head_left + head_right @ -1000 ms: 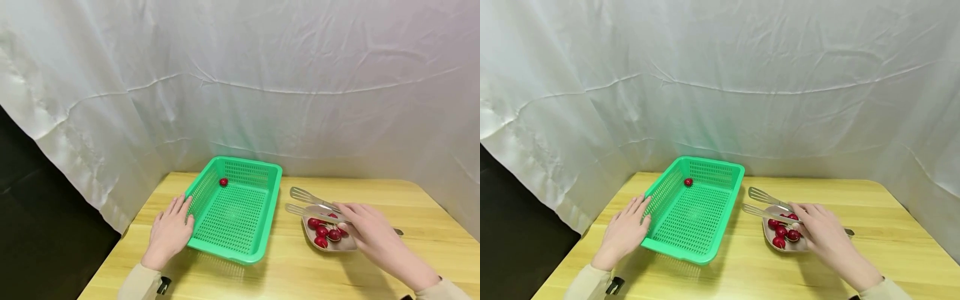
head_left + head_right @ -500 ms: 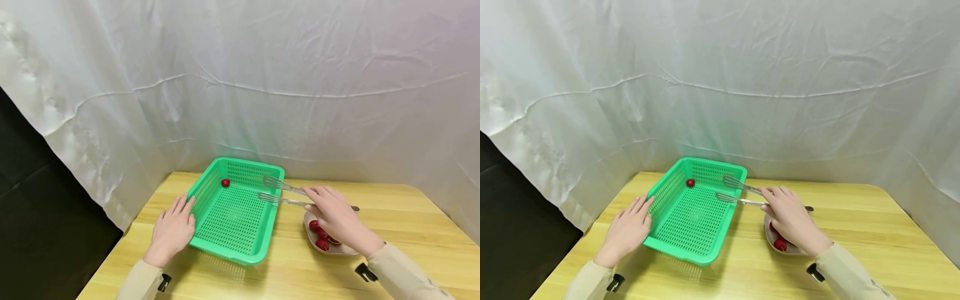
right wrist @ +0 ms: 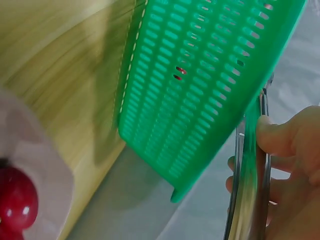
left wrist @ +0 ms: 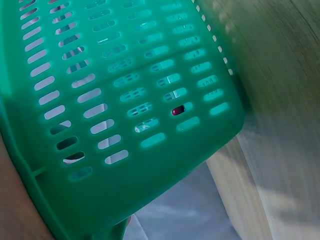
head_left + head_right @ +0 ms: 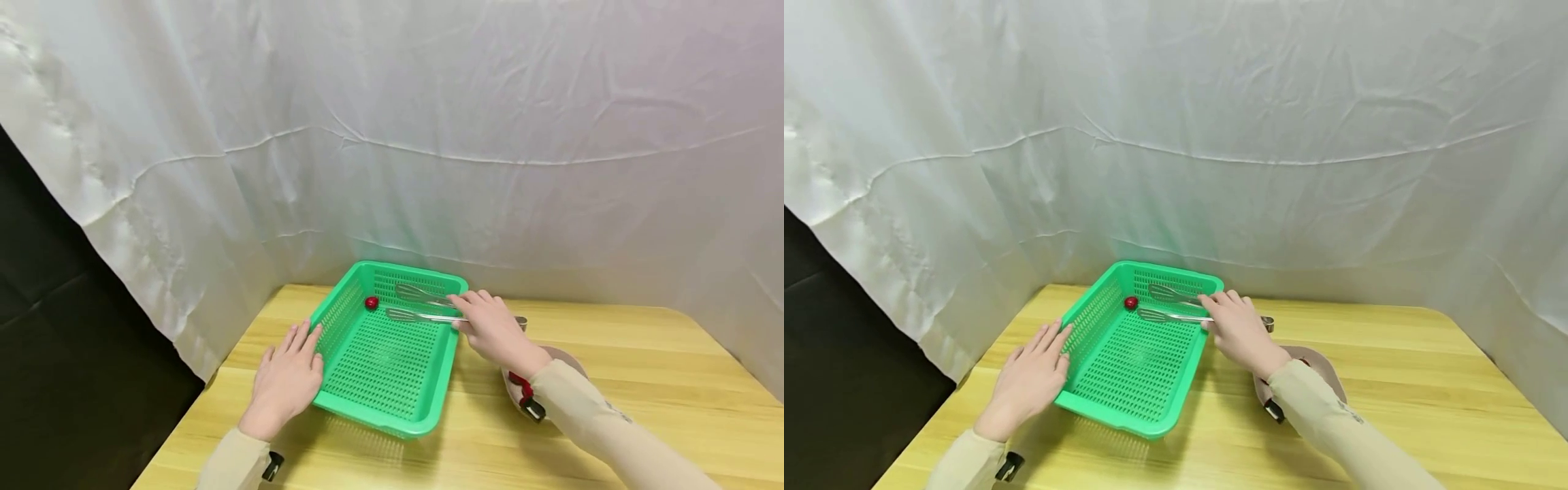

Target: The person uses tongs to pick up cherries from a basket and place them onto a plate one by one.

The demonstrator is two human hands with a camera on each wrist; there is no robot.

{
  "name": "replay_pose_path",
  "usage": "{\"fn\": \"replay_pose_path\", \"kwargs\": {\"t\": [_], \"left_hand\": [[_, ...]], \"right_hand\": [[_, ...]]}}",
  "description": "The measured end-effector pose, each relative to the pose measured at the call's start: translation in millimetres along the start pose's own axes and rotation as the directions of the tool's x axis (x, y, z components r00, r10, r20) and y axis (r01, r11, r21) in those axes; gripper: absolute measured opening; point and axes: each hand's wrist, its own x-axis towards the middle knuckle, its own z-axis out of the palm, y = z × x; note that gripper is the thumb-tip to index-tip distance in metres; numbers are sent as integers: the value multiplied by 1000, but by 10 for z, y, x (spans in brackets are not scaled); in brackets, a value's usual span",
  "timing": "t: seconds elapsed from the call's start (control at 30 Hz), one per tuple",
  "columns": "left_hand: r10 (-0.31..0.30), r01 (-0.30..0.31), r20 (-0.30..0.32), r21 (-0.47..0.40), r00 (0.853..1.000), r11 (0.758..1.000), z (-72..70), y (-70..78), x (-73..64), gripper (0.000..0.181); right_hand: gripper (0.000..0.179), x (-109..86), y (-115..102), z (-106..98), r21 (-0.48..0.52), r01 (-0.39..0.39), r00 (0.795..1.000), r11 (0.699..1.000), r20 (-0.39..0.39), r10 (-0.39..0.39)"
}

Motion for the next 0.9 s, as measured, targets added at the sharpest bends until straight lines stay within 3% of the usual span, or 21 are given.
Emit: {"fn": "replay_pose_path", "kwargs": {"t": [0.23,0.67,0.9], "left_hand": [[-9,9,10,-7,1000,1000,-8,0,27,54],[-10,10,-7,-5,1000,1000,19,-28,3,55],[-8,8,-2,-6,1000,1000,6,-6,3,54]], "right_hand": [[49,243,-34,153,36,-31,999,999,43,29],[49,653,-123,381,15,-44,988,999,151,41],[45,809,-138,534,-57,-39,986,998,159,48]]}}
